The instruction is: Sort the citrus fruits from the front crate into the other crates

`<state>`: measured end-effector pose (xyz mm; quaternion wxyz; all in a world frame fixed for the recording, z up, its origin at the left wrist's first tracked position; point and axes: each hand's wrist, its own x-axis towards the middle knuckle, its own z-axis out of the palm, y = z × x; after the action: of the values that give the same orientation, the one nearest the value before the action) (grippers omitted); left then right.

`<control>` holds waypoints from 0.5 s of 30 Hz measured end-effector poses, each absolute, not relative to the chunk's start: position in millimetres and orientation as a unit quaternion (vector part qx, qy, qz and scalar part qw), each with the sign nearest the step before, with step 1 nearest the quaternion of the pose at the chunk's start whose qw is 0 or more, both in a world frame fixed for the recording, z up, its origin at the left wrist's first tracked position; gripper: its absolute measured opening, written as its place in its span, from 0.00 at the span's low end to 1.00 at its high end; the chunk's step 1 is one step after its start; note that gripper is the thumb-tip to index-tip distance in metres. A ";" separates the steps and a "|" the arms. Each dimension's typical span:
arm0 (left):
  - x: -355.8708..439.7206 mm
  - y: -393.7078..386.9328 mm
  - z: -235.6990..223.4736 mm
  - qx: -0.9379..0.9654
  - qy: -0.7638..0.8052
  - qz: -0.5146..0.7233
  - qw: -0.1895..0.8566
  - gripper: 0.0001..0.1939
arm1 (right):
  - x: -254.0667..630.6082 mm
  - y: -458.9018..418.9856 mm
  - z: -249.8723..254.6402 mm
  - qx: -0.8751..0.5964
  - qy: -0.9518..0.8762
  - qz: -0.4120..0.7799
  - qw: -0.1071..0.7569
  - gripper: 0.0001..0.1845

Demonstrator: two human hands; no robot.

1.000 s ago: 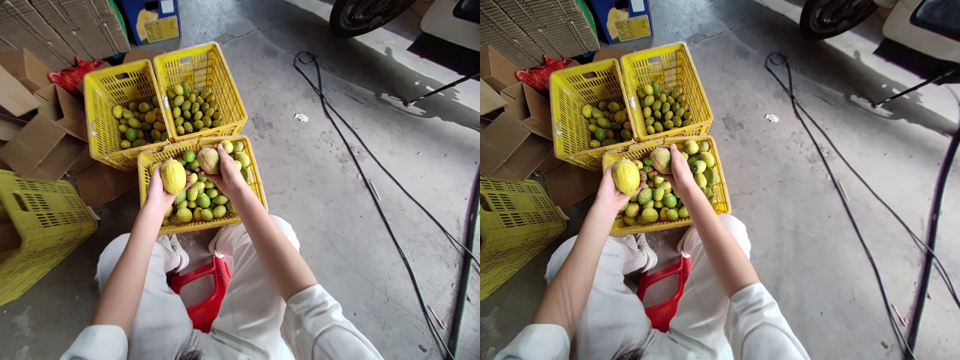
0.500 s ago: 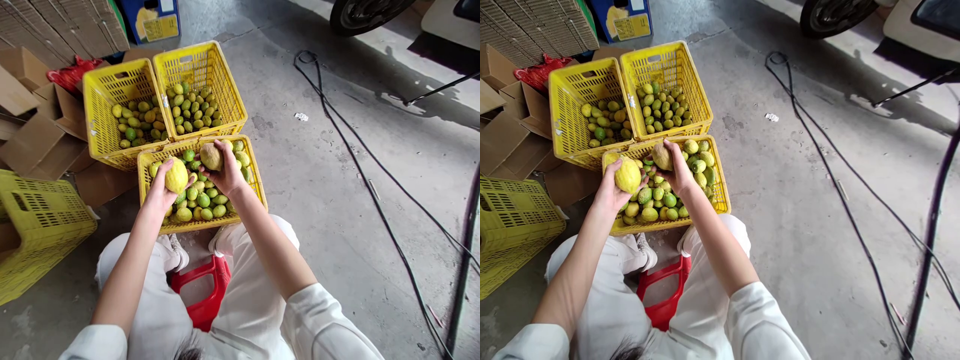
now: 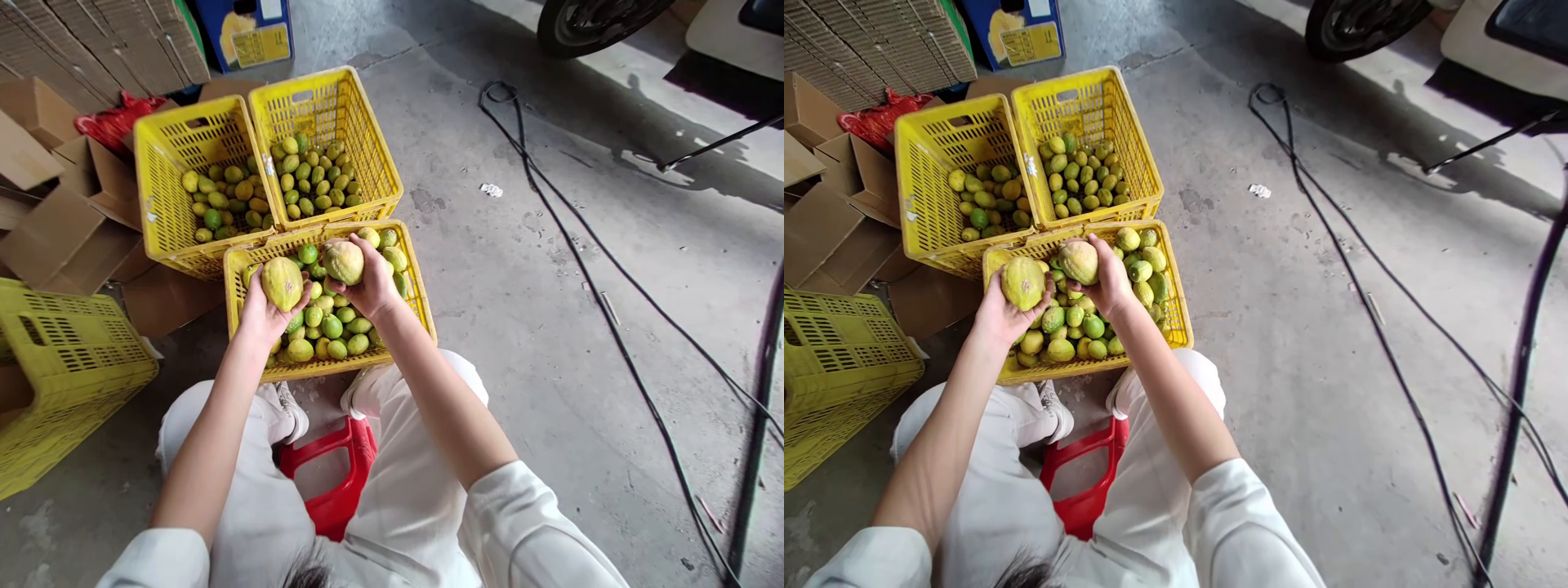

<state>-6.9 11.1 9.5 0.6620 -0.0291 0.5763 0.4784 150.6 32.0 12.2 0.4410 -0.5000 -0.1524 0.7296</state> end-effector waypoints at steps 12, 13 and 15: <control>-2.8 6.0 21.8 -0.005 0.564 0.525 0.637 0.02 | 155.8 31.5 -3.8 -0.467 -0.189 0.699 0.508 0.26; -3.2 6.4 21.1 -0.008 0.568 0.529 0.631 0.02 | 157.3 31.4 -5.5 -0.480 -0.207 0.682 0.511 0.26; -4.4 7.4 18.9 -0.014 0.579 0.531 0.619 0.04 | 161.0 32.3 -8.2 -0.517 -0.228 0.649 0.509 0.25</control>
<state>-4.4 7.4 18.9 0.6188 -0.0138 0.5787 0.5310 161.0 32.3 -8.2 0.5091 -0.5173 -0.2277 0.6491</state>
